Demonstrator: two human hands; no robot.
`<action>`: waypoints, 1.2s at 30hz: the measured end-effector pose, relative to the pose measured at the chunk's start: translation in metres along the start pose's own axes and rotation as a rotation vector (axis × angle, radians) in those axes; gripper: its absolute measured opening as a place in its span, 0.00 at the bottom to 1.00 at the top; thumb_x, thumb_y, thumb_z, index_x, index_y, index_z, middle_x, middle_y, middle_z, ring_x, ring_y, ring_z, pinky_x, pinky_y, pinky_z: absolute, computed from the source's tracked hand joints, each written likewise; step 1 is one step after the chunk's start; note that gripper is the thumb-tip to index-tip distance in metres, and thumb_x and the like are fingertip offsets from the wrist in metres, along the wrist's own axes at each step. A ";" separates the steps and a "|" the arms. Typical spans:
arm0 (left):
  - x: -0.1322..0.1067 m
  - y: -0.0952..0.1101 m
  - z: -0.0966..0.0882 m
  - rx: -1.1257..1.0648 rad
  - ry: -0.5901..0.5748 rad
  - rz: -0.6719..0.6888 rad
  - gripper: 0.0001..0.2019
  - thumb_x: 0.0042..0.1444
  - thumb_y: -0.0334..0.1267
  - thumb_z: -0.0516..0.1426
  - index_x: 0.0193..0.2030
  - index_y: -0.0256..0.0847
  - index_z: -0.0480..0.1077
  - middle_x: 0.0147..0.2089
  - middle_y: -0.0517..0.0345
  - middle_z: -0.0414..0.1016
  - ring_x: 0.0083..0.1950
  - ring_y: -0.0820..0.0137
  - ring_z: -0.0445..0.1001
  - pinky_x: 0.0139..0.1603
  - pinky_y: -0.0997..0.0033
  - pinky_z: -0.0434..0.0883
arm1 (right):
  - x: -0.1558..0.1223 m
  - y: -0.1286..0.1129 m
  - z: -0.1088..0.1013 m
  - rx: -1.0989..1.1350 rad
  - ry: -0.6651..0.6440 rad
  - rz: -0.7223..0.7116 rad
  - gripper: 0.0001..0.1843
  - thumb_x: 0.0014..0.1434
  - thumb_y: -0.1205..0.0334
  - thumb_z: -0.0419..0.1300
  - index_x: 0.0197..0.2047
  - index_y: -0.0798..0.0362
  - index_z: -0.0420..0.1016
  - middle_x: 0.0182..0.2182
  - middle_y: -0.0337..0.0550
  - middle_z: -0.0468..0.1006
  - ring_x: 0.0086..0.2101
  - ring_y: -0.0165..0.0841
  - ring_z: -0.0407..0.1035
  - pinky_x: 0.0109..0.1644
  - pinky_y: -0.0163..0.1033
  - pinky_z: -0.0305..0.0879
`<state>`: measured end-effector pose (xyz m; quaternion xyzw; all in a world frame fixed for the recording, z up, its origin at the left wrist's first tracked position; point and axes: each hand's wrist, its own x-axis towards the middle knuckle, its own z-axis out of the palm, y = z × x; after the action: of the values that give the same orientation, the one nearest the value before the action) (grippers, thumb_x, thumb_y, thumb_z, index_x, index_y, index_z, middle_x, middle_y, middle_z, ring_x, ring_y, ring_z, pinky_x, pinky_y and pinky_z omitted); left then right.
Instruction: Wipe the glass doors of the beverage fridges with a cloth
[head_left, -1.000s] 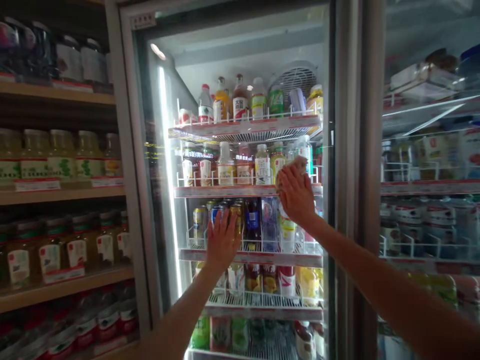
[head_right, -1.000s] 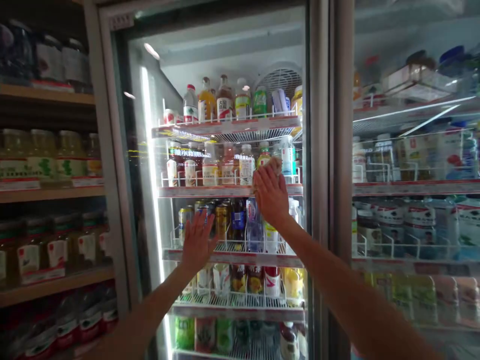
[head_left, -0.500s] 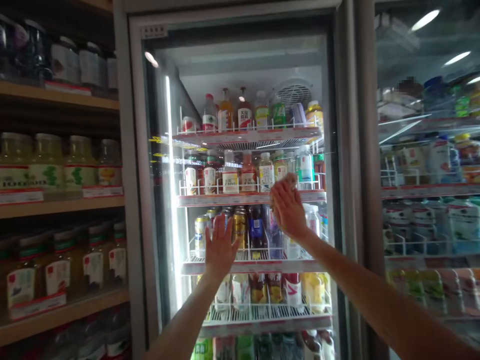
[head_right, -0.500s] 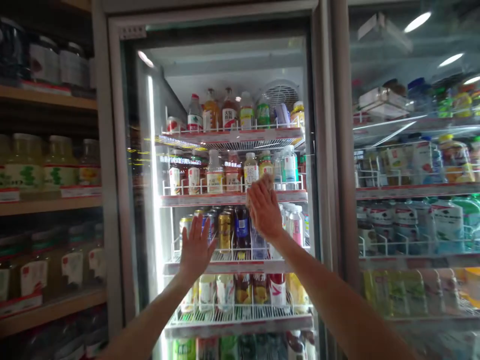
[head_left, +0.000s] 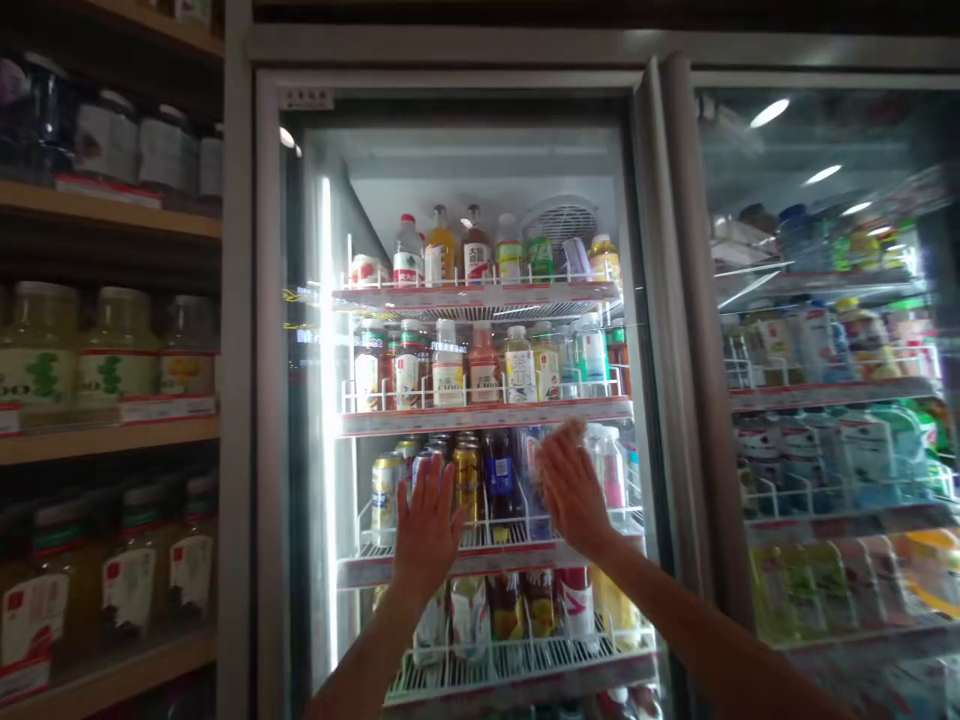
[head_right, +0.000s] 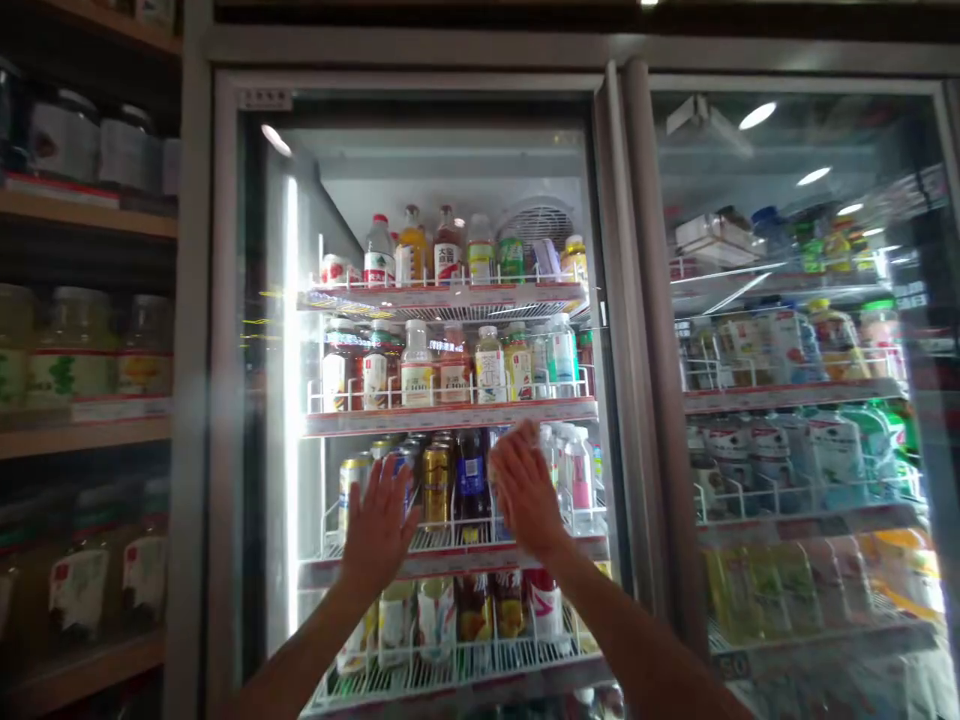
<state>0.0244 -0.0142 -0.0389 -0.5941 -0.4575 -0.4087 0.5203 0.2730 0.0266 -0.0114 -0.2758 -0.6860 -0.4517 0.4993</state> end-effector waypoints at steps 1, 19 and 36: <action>0.000 0.001 0.001 -0.005 -0.001 -0.008 0.32 0.62 0.40 0.46 0.69 0.38 0.35 0.68 0.44 0.51 0.71 0.61 0.40 0.68 0.48 0.42 | -0.006 -0.006 0.000 0.032 -0.066 -0.094 0.31 0.60 0.68 0.47 0.66 0.51 0.48 0.61 0.47 0.60 0.64 0.38 0.45 0.63 0.51 0.49; -0.001 0.003 -0.006 0.016 -0.095 -0.035 0.32 0.62 0.41 0.47 0.68 0.40 0.35 0.69 0.47 0.48 0.70 0.59 0.44 0.67 0.49 0.45 | -0.005 0.011 -0.001 -0.001 0.132 0.159 0.31 0.61 0.67 0.48 0.67 0.53 0.46 0.62 0.52 0.58 0.64 0.40 0.45 0.63 0.54 0.46; -0.002 0.004 0.000 0.014 -0.038 -0.047 0.33 0.61 0.41 0.47 0.68 0.39 0.34 0.68 0.46 0.49 0.70 0.62 0.40 0.68 0.48 0.41 | -0.017 -0.016 0.001 0.013 0.084 0.195 0.34 0.60 0.69 0.46 0.68 0.52 0.40 0.64 0.51 0.53 0.64 0.40 0.43 0.62 0.55 0.50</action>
<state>0.0279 -0.0147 -0.0417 -0.5873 -0.4842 -0.4062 0.5056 0.2651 0.0221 -0.0334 -0.3185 -0.6374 -0.4077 0.5711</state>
